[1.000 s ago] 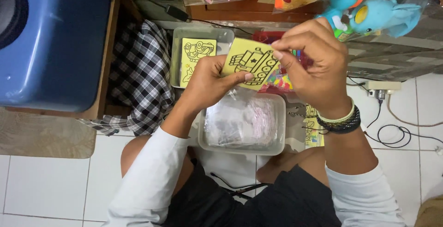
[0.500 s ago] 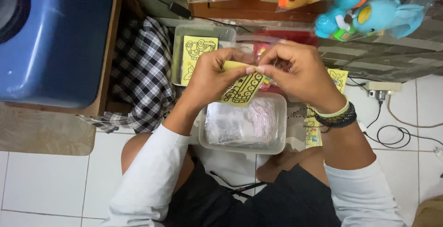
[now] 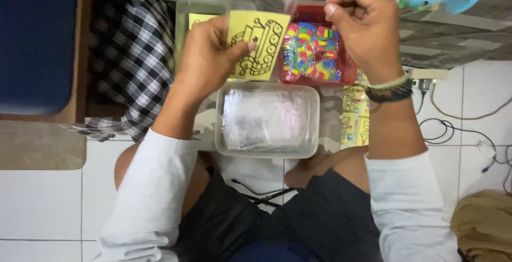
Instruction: The person puts a drawing sheet and small colorful plastic pieces into a small plastic bag by hand.
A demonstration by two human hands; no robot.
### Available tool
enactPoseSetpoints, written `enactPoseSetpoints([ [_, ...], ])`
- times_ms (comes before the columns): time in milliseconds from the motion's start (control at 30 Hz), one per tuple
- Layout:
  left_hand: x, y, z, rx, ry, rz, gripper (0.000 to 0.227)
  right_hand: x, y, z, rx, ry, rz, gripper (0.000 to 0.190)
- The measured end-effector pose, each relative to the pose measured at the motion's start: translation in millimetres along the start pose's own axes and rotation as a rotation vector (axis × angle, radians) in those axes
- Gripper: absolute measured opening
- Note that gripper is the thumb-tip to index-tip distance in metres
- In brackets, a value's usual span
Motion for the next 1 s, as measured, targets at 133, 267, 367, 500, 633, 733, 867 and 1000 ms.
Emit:
enactPoseSetpoints([
  [133, -2, -1, -4, 0.069, 0.027, 0.027, 0.017, 94, 3, 9, -0.039, 0.504, 0.267, 0.021],
  [267, -3, -1, -8, 0.089, 0.018, 0.049, 0.022, 201, 34, 23, -0.435, 1.262, 0.489, 0.061],
  [367, -6, -1, -11, 0.097, -0.037, 0.043, 0.019, 212, 42, 25, -0.371, 1.199, 0.478, 0.046],
  [500, -6, 0, -16, 0.112, -0.036, 0.048, 0.023, 201, 43, 20, -0.324, 1.093, 0.516, 0.033],
  [633, -4, -1, -17, 0.116, -0.024, 0.062, 0.022, 193, 38, 7, -0.255, 0.858, 0.386, 0.038],
  [733, -6, -1, -19, 0.117, 0.007, 0.042, 0.024, 173, 32, 10, -0.233, 0.866, 0.37, 0.027],
  [867, -5, 0, -17, 0.103, 0.002, 0.006, 0.016, 161, 32, 16, -0.191, 0.963, 0.365, 0.019],
  [1000, -7, 1, -14, 0.095, 0.03, -0.003, 0.016, 163, 30, 16, -0.152, 0.922, 0.416, 0.016],
])
Point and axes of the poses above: each hand's wrist, its own y-axis away from the middle knuckle, its own z-axis out of the palm, x = y × z, the point moved 4 cm from there along -y, towards the middle knuckle, and after that the axes turned 8 degrees about z, right-handed, at the moved point
